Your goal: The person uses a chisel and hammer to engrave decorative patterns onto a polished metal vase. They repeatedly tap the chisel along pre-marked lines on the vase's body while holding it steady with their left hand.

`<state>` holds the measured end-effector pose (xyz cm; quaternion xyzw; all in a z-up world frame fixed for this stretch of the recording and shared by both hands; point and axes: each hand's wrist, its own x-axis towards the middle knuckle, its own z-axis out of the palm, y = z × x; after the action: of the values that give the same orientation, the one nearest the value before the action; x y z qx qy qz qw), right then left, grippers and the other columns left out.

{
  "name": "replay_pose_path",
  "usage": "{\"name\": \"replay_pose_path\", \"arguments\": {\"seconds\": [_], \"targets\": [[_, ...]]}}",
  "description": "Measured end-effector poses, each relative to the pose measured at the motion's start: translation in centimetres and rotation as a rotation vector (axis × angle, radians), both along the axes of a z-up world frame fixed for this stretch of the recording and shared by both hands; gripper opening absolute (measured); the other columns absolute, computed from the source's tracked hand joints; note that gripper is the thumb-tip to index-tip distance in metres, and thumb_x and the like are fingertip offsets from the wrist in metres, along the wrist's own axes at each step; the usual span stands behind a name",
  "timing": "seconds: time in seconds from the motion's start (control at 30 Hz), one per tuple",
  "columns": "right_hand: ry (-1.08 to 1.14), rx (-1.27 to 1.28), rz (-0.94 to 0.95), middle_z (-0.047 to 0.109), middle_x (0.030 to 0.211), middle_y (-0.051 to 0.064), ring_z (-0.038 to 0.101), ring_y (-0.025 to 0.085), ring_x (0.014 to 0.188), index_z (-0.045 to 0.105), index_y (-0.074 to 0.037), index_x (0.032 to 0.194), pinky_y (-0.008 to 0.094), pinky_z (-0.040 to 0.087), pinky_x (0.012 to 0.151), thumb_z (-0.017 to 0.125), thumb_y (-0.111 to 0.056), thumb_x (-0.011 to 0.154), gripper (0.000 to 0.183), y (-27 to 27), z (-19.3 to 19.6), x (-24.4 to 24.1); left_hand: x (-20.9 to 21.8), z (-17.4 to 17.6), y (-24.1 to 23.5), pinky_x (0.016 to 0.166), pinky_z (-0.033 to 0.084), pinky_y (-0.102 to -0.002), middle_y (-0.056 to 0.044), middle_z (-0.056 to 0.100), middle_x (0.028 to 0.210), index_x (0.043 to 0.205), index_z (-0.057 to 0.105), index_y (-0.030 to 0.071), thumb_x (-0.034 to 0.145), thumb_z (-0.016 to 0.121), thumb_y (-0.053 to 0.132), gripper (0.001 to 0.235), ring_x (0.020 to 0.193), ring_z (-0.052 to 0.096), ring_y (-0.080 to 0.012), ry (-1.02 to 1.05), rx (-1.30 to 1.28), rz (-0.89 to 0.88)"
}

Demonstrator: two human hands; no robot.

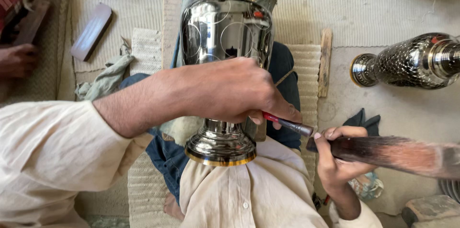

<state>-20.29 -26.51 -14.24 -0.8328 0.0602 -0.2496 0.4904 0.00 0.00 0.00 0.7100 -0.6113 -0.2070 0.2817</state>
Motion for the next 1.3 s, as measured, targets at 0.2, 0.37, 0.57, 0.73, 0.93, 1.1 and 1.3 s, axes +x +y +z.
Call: {"name": "replay_pose_path", "arguments": {"seconds": [0.2, 0.37, 0.57, 0.73, 0.93, 1.1, 1.3], "targets": [[0.086, 0.134, 0.083, 0.060, 0.106, 0.015, 0.064, 0.019, 0.088, 0.021, 0.004, 0.150, 0.030, 0.058, 0.080, 0.070, 0.017, 0.084, 0.083, 0.4, -4.0, -0.6, 1.7, 0.3, 0.0, 0.067, 0.057, -0.043, -0.006, 0.079, 0.092, 0.138, 0.064, 0.018, 0.076, 0.080, 0.014, 0.064, 0.080, 0.076, -0.0227, -0.010, -0.108, 0.004], [-0.066, 0.144, 0.059, 0.057, 0.109, 0.013, 0.064, 0.018, 0.094, 0.015, -0.003, 0.152, 0.031, 0.059, 0.088, 0.072, 0.019, 0.092, 0.085, -0.1, -3.5, -0.7, 2.0, 0.2, -0.4, 0.069, 0.058, -0.040, -0.001, 0.080, 0.095, 0.138, 0.063, 0.020, 0.078, 0.076, 0.013, 0.061, 0.083, 0.077, -0.0180, 0.077, -0.097, -0.062], [-0.118, -0.260, 0.082, 0.058, 0.102, 0.016, 0.064, 0.024, 0.091, 0.020, -0.004, 0.145, 0.040, 0.059, 0.085, 0.074, 0.019, 0.079, 0.089, -0.5, -2.0, 0.2, 1.8, 0.3, -1.0, 0.070, 0.060, -0.037, 0.005, 0.081, 0.093, 0.134, 0.064, 0.026, 0.081, 0.075, 0.014, 0.055, 0.077, 0.077, -0.0119, 0.120, 0.019, -0.099], [-0.135, -0.029, 0.080, 0.057, 0.101, 0.013, 0.063, 0.020, 0.087, 0.023, -0.003, 0.147, 0.034, 0.060, 0.082, 0.070, 0.020, 0.089, 0.079, 0.3, -3.2, -0.2, 1.7, 0.7, -0.5, 0.066, 0.058, -0.040, 0.001, 0.081, 0.090, 0.131, 0.067, 0.024, 0.077, 0.077, 0.013, 0.055, 0.078, 0.077, -0.0171, 0.098, -0.013, -0.071], [-0.012, -0.020, 0.144, 0.061, 0.110, 0.016, 0.066, 0.020, 0.093, 0.018, -0.001, 0.156, 0.030, 0.061, 0.079, 0.070, 0.014, 0.091, 0.084, -0.9, -3.8, -0.2, 1.2, 0.8, 2.3, 0.068, 0.057, -0.045, -0.007, 0.078, 0.104, 0.134, 0.064, 0.011, 0.083, 0.078, 0.015, 0.053, 0.090, 0.076, -0.0282, 0.074, -0.216, 0.153], [0.042, -0.247, 0.109, 0.065, 0.102, 0.014, 0.068, 0.021, 0.089, 0.018, 0.002, 0.157, 0.035, 0.060, 0.077, 0.072, 0.016, 0.084, 0.091, -2.4, -2.2, 1.2, 1.0, -0.2, 4.2, 0.080, 0.061, -0.043, -0.009, 0.075, 0.124, 0.141, 0.061, 0.014, 0.089, 0.077, 0.018, 0.055, 0.102, 0.076, -0.0306, 0.045, -0.343, 0.132], [-0.147, 0.107, 0.140, 0.060, 0.111, 0.008, 0.063, 0.016, 0.092, 0.021, -0.013, 0.161, 0.029, 0.060, 0.088, 0.075, 0.018, 0.101, 0.086, -2.2, 1.4, 1.5, 1.7, -0.7, 4.4, 0.084, 0.059, -0.044, -0.009, 0.075, 0.126, 0.145, 0.058, 0.015, 0.091, 0.074, 0.017, 0.056, 0.109, 0.074, -0.0306, 0.065, -0.305, 0.014]]}}
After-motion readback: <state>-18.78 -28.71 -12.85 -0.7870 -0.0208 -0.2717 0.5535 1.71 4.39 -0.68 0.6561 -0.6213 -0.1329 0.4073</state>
